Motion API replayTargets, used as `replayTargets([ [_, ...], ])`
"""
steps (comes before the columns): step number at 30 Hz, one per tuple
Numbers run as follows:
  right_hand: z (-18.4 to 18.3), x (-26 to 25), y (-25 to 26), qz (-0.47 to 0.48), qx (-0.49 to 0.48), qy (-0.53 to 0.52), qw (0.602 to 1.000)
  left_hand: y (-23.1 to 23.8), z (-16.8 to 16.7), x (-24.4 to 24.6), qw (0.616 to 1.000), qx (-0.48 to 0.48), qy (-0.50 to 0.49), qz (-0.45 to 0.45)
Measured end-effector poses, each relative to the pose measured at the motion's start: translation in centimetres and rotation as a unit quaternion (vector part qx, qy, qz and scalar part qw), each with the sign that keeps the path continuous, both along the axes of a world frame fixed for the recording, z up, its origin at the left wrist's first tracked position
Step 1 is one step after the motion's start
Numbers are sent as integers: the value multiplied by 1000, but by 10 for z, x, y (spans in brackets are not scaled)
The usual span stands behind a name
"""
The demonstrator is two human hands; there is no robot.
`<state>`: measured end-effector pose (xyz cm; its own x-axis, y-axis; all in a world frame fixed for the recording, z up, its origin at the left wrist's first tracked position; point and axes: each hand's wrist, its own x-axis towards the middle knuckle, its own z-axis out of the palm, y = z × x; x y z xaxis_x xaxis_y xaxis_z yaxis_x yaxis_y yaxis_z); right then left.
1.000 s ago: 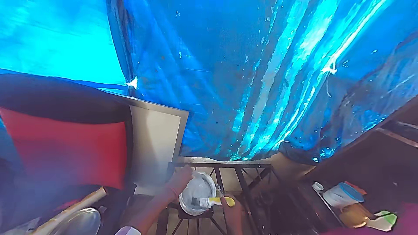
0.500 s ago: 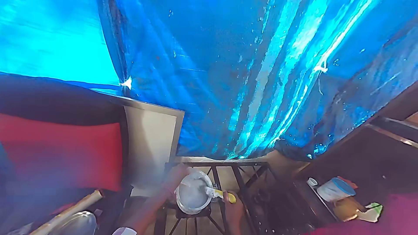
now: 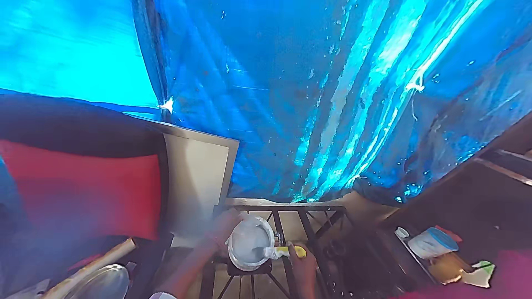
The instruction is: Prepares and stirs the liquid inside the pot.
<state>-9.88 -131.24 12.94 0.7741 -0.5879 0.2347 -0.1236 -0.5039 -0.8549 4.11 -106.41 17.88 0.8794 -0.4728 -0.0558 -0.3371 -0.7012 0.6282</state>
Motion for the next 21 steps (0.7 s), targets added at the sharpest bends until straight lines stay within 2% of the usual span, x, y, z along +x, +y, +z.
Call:
replayTargets([
  [2,-7,5,2,-26,-5,-24,999,5,-5,-3,998,-50,-2,31],
  [7,-6,2,15,58,12,-4,998,17,-15,-14,976,-170,29,135],
  [10,7,-2,7,2,-18,3,1000,24,-22,-21,961,-207,39,177],
  [12,1,3,9,-18,-30,-8,999,26,-24,-28,950,-230,60,203],
  [14,-7,8,15,30,-19,-12,999,25,-29,-33,925,-291,76,233],
  [17,6,1,17,97,-21,15,995,25,-39,-37,880,-369,100,282],
  [21,14,3,10,17,-59,13,998,29,-44,-43,865,-387,110,300],
])
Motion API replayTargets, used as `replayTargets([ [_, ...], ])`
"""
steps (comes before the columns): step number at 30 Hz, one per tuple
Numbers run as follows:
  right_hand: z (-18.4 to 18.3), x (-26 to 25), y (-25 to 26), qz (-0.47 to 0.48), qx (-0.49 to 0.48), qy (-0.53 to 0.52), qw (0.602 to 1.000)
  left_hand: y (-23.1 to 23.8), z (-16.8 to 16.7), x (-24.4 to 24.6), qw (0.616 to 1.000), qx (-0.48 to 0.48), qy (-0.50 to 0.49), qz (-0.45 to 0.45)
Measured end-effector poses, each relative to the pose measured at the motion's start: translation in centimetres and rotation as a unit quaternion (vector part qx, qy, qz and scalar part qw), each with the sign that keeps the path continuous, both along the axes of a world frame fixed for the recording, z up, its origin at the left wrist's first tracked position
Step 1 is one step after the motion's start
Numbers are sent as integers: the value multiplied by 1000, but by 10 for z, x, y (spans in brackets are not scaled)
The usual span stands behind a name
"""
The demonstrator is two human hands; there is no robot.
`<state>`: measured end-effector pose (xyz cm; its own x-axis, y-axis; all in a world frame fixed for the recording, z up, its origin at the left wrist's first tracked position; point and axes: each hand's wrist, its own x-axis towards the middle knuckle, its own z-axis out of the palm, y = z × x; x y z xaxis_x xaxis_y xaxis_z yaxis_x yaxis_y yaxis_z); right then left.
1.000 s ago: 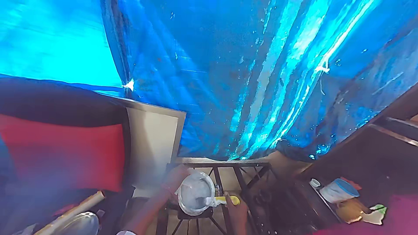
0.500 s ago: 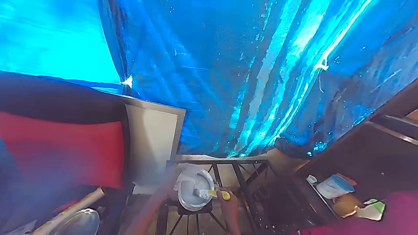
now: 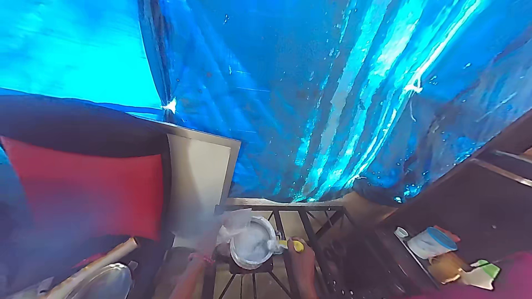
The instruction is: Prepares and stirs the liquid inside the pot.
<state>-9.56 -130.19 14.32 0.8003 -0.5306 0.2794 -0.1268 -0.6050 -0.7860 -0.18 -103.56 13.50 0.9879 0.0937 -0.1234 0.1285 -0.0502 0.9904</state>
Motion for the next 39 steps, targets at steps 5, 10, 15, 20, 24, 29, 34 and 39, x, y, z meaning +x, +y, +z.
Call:
replayTargets([
  [5,-9,4,8,64,31,15,997,2,-7,2,1000,26,3,4],
  [10,1,5,2,-25,9,5,1000,1,-4,-1,999,31,-8,-3],
  [15,-7,4,12,60,31,14,998,-1,-3,0,999,28,-25,-4],
  [20,-3,10,5,-26,16,6,1000,-2,-1,-4,1000,10,-15,4],
  [24,-4,16,7,65,72,29,995,-3,-3,-4,1000,-2,-7,10],
  [29,25,12,-2,-15,17,74,997,-1,0,-10,1000,6,-13,17],
  [34,8,11,3,119,26,68,990,-3,-7,-10,1000,9,-16,14],
  [39,22,16,-3,37,-22,70,997,-4,0,-11,1000,28,-8,6],
])
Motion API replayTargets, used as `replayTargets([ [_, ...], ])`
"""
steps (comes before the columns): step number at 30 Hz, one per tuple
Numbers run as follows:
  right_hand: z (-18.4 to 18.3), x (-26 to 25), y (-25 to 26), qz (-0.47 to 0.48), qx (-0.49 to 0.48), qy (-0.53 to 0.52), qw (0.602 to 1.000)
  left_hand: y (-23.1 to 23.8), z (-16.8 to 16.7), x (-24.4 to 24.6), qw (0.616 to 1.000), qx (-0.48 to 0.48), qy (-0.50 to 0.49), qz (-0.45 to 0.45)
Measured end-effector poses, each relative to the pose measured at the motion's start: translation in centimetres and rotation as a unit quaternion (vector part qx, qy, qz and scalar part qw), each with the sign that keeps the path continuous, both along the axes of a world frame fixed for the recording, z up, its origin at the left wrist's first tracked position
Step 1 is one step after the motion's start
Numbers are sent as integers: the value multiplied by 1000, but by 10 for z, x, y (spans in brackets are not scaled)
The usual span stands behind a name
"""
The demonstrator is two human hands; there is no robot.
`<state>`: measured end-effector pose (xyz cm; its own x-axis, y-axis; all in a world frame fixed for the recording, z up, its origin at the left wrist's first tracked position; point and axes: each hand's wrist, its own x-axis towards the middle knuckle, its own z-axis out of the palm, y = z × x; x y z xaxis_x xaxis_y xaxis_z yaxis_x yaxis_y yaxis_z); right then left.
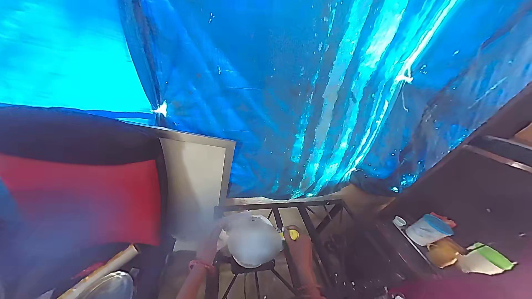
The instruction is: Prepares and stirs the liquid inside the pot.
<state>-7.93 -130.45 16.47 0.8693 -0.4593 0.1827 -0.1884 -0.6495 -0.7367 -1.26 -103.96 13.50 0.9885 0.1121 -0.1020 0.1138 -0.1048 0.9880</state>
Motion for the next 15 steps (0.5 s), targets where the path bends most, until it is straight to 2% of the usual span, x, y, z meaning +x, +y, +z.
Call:
replayTargets([
  [4,-16,8,6,69,67,-13,995,-4,2,5,999,19,-28,-20],
  [6,-5,-1,2,63,74,15,995,-2,6,9,994,88,-38,-51],
  [9,1,-4,-3,-32,33,10,999,-5,24,19,949,263,-36,-168],
  [10,0,-4,-1,-36,19,1,999,-11,28,21,932,295,-39,-206],
  [13,-10,-3,5,32,26,-6,999,-32,37,31,905,330,-61,-263],
  [15,-8,-7,4,23,37,0,999,-40,40,39,886,356,-74,-287],
])
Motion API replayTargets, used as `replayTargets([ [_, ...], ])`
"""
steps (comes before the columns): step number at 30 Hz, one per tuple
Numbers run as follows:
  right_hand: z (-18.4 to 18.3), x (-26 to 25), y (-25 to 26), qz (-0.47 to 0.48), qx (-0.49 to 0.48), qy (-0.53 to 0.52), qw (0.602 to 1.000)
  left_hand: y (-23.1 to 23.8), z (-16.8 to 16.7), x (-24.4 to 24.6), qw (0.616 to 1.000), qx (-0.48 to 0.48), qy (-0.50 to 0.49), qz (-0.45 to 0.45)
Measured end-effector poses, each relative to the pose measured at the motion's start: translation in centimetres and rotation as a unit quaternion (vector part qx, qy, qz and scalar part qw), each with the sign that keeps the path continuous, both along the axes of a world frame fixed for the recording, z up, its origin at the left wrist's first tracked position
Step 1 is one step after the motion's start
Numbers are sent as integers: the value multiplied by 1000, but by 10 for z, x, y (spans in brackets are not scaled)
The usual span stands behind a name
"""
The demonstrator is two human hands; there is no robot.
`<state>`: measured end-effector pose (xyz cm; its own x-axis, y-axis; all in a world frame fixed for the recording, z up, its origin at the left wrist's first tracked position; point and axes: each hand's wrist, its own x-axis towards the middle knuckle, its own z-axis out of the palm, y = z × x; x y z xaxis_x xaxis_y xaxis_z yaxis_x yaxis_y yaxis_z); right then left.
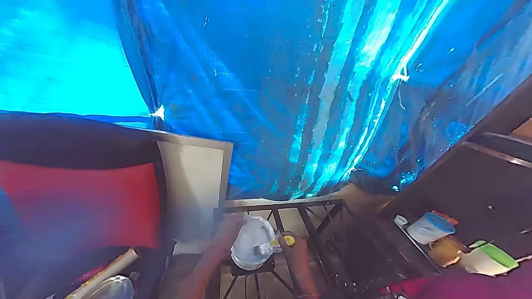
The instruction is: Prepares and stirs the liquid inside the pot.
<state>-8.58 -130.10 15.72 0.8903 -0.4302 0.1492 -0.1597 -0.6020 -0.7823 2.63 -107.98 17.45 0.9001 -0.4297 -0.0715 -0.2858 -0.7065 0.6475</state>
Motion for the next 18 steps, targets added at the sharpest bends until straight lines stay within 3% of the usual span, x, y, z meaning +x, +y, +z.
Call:
replayTargets([
  [3,0,-4,-9,-60,0,-10,998,-8,8,2,999,28,-7,-21],
  [11,-17,-8,-16,-47,10,-36,998,-5,4,1,999,22,-5,-23],
  [15,-18,1,-10,-71,-3,-52,996,6,5,-4,999,-36,-8,10],
  [18,-29,5,0,-49,41,-70,995,15,12,-16,995,-80,-2,61],
])
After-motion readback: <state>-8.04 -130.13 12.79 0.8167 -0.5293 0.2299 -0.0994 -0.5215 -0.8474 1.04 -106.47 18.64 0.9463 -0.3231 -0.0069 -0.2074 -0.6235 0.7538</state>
